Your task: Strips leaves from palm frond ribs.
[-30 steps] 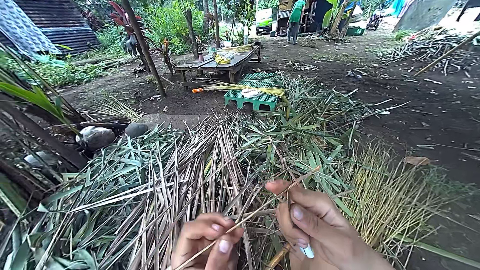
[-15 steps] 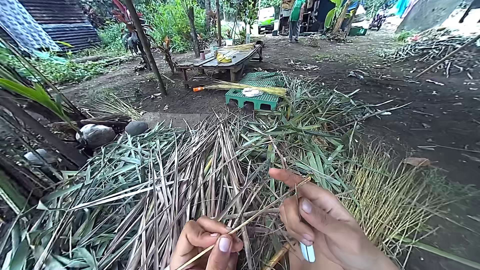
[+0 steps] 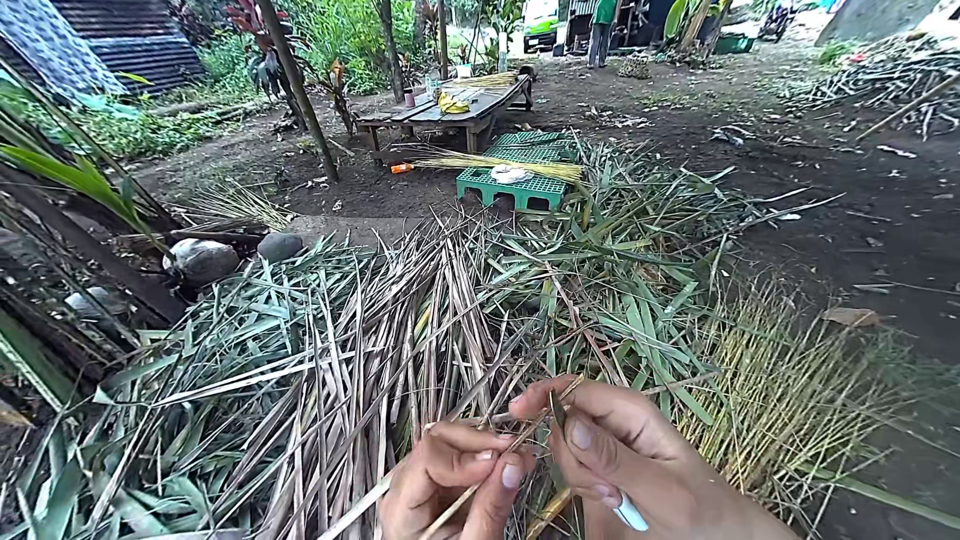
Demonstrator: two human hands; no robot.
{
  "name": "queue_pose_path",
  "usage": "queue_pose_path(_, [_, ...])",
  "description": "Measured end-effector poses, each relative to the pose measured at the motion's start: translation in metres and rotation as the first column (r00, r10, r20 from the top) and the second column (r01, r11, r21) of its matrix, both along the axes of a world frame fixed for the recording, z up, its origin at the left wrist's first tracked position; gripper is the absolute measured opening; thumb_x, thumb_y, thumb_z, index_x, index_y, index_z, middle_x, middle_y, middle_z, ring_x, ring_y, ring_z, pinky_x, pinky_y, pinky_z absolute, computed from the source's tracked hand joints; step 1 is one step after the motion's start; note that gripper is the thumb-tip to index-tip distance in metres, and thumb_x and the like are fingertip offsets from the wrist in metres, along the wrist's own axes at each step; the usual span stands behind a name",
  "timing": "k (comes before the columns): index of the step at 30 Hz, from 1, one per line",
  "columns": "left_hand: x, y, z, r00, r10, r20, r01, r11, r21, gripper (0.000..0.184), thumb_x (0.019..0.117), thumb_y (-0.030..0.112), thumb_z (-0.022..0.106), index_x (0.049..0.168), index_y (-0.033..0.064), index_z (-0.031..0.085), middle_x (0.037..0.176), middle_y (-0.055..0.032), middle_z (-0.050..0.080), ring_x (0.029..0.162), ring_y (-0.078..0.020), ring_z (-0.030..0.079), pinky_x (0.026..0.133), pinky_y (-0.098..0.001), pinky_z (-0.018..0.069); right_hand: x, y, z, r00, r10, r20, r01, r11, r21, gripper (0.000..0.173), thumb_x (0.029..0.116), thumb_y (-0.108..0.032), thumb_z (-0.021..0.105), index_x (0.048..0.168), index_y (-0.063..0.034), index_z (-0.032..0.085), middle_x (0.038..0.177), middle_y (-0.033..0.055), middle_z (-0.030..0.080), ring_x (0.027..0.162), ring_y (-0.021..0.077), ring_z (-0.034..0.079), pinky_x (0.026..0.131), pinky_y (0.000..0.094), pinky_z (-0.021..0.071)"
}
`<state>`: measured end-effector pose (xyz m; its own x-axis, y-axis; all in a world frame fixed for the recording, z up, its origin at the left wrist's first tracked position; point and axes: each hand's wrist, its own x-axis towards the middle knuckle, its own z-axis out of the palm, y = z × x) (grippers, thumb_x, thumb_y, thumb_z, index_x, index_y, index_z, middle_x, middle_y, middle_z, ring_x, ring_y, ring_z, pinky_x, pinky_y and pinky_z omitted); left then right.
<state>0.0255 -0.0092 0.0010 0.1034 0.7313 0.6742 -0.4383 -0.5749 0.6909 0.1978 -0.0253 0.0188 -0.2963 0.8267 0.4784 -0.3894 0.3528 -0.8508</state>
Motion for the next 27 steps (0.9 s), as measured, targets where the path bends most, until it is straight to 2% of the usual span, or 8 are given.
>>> queue_pose_path(7, [-0.006, 0.0, -0.005, 0.973, 0.162, -0.163, -0.132, 0.975, 0.178, 0.003, 0.0978, 0.013, 0.07, 0.1, 0.0151, 0.068, 0.104, 0.0076, 0.07, 0.093, -0.0018, 0.069, 0.08, -0.0181, 0.0598, 0.009, 0.005, 0.002, 0.996, -0.079, 0.038, 0.081, 0.995, -0.055, 0.035, 0.1089, -0.024, 0.046, 0.132, -0.0012, 0.06, 0.066, -0.0172, 0.041, 0.056, -0.0107, 0.039, 0.051, 0.0078, 0.0337])
queue_pose_path(10, [-0.009, -0.007, -0.003, 0.982, 0.164, -0.093, -0.149, 0.977, 0.155, 0.004, 0.0976, 0.014, 0.071, 0.1, 0.0175, 0.07, 0.102, 0.0091, 0.071, 0.089, -0.0018, 0.07, 0.076, -0.0175, 0.06, 0.03, 0.02, 0.0, 0.921, -0.389, -0.014, 0.38, 0.908, -0.175, 0.032, 0.1083, -0.021, 0.042, 0.125, -0.0106, 0.067, 0.059, -0.0172, 0.044, 0.049, -0.0086, 0.04, 0.047, 0.0095, 0.0354])
queue_pose_path(12, [-0.012, -0.008, -0.001, 0.983, 0.167, -0.073, -0.157, 0.979, 0.129, 0.005, 0.0975, 0.015, 0.071, 0.101, 0.0189, 0.072, 0.102, 0.0102, 0.072, 0.089, -0.0016, 0.071, 0.075, -0.0174, 0.06, 0.047, 0.028, 0.001, 0.849, -0.524, -0.069, 0.497, 0.836, -0.233, 0.037, 0.1083, -0.018, 0.034, 0.13, -0.0108, 0.064, 0.057, -0.0129, 0.044, 0.045, -0.0041, 0.041, 0.046, 0.0118, 0.0385])
queue_pose_path(13, [-0.011, -0.006, -0.001, 0.983, 0.171, -0.069, -0.163, 0.981, 0.108, 0.004, 0.0978, 0.017, 0.07, 0.101, 0.0195, 0.071, 0.101, 0.0109, 0.072, 0.087, -0.0008, 0.071, 0.074, -0.0168, 0.0602, 0.047, 0.026, 0.001, 0.866, -0.492, -0.09, 0.467, 0.86, -0.206, 0.037, 0.1082, -0.019, 0.035, 0.134, -0.0112, 0.059, 0.057, -0.0138, 0.045, 0.046, -0.0046, 0.042, 0.047, 0.0117, 0.0393])
queue_pose_path(16, [-0.005, -0.002, -0.001, 0.988, 0.152, -0.029, -0.15, 0.987, 0.061, 0.005, 0.0982, 0.018, 0.069, 0.102, 0.0205, 0.071, 0.102, 0.0119, 0.072, 0.085, 0.0008, 0.07, 0.072, -0.0154, 0.0594, 0.025, 0.009, 0.002, 0.983, -0.174, -0.059, 0.169, 0.982, -0.083, 0.043, 0.1075, -0.031, 0.048, 0.143, -0.0062, 0.052, 0.064, -0.019, 0.046, 0.054, -0.0099, 0.043, 0.052, 0.0091, 0.0381])
queue_pose_path(19, [-0.005, -0.003, -0.001, 0.991, 0.133, 0.011, -0.133, 0.99, 0.044, 0.005, 0.0985, 0.017, 0.068, 0.102, 0.0193, 0.07, 0.102, 0.0101, 0.073, 0.085, -0.0003, 0.071, 0.074, -0.016, 0.0599, 0.006, 0.002, 0.003, 1.0, 0.022, 0.0, -0.022, 0.999, -0.039, 0.046, 0.1084, -0.029, 0.047, 0.145, -0.0006, 0.049, 0.065, -0.016, 0.044, 0.055, -0.0101, 0.04, 0.051, 0.0082, 0.0347])
queue_pose_path(24, [-0.004, -0.007, -0.002, 0.996, 0.083, 0.043, -0.084, 0.996, 0.028, 0.006, 0.0989, 0.014, 0.068, 0.103, 0.0169, 0.07, 0.102, 0.0082, 0.072, 0.087, -0.0015, 0.071, 0.075, -0.0169, 0.0604, -0.006, -0.004, 0.005, 0.996, 0.078, 0.036, -0.076, 0.995, -0.058, 0.039, 0.1087, -0.023, 0.046, 0.139, -0.0005, 0.054, 0.069, -0.0139, 0.047, 0.057, -0.0099, 0.042, 0.051, 0.0081, 0.0361])
queue_pose_path(27, [-0.005, -0.006, -0.003, 0.996, 0.078, 0.033, -0.079, 0.997, 0.025, 0.005, 0.0986, 0.014, 0.068, 0.102, 0.0161, 0.07, 0.102, 0.0071, 0.073, 0.086, -0.002, 0.071, 0.074, -0.0173, 0.0605, -0.005, 0.001, 0.0, 1.0, 0.02, -0.022, -0.021, 0.999, -0.031, 0.038, 0.1091, -0.025, 0.046, 0.136, -0.0012, 0.059, 0.066, -0.015, 0.046, 0.056, -0.0103, 0.041, 0.051, 0.008, 0.0349])
